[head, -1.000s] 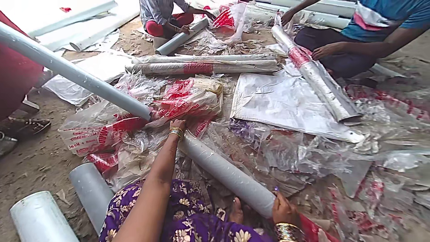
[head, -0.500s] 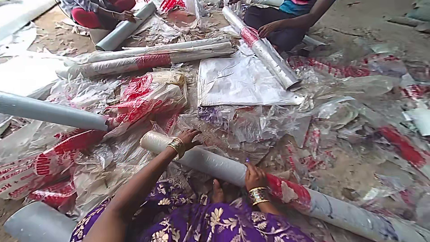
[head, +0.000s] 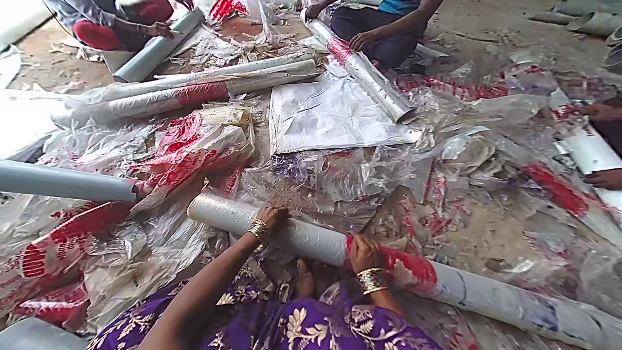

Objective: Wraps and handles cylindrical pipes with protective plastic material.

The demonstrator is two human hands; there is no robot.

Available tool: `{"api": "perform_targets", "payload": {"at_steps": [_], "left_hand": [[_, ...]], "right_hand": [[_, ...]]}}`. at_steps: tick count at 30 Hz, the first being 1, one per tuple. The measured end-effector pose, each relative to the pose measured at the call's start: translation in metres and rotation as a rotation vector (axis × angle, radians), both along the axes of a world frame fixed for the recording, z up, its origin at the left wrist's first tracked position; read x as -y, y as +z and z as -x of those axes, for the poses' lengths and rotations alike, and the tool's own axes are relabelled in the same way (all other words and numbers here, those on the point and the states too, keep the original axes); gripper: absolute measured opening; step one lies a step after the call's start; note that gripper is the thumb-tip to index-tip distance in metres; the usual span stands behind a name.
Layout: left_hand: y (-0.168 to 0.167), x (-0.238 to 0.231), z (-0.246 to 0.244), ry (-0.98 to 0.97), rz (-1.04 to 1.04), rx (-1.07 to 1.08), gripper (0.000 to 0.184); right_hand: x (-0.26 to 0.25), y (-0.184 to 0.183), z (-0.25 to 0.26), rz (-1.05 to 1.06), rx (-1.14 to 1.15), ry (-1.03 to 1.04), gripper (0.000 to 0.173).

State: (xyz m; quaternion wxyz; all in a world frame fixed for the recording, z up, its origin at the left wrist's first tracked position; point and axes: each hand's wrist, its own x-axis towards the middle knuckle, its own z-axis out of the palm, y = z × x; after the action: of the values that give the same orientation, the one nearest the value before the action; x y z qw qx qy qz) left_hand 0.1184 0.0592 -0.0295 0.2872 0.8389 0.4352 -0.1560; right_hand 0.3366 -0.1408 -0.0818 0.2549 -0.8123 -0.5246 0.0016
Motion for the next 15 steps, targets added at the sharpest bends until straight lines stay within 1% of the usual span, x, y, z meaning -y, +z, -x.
{"api": "perform_targets", "payload": {"at_steps": [3, 5, 6, 8, 12, 13, 15], "left_hand": [[-0.012, 0.02, 0.013, 0.076, -0.183, 0.254, 0.037], [-0.017, 0.031, 0.021, 0.095, -0.289, 0.396, 0.032], [-0.016, 0.033, 0.024, 0.087, -0.31, 0.42, 0.031], [-0.007, 0.032, 0.028, 0.077, -0.254, 0.354, 0.033], [0.007, 0.023, 0.017, 0.121, -0.111, 0.136, 0.041], [0.011, 0.019, 0.012, 0.136, -0.087, 0.087, 0.042], [0.015, 0.006, 0.001, 0.136, -0.026, -0.016, 0.047]], "right_hand": [[0.002, 0.01, -0.019, -0.049, -0.005, -0.137, 0.032], [0.003, 0.016, -0.033, -0.019, -0.036, -0.194, 0.032], [0.002, 0.018, -0.038, 0.01, -0.052, -0.211, 0.032], [0.001, 0.018, -0.038, 0.125, -0.099, -0.209, 0.033], [-0.01, 0.023, -0.034, 0.607, -0.198, -0.156, 0.039], [-0.013, 0.024, -0.035, 0.671, -0.209, -0.154, 0.04], [-0.012, 0.023, -0.032, 0.716, -0.214, -0.158, 0.04]]}}
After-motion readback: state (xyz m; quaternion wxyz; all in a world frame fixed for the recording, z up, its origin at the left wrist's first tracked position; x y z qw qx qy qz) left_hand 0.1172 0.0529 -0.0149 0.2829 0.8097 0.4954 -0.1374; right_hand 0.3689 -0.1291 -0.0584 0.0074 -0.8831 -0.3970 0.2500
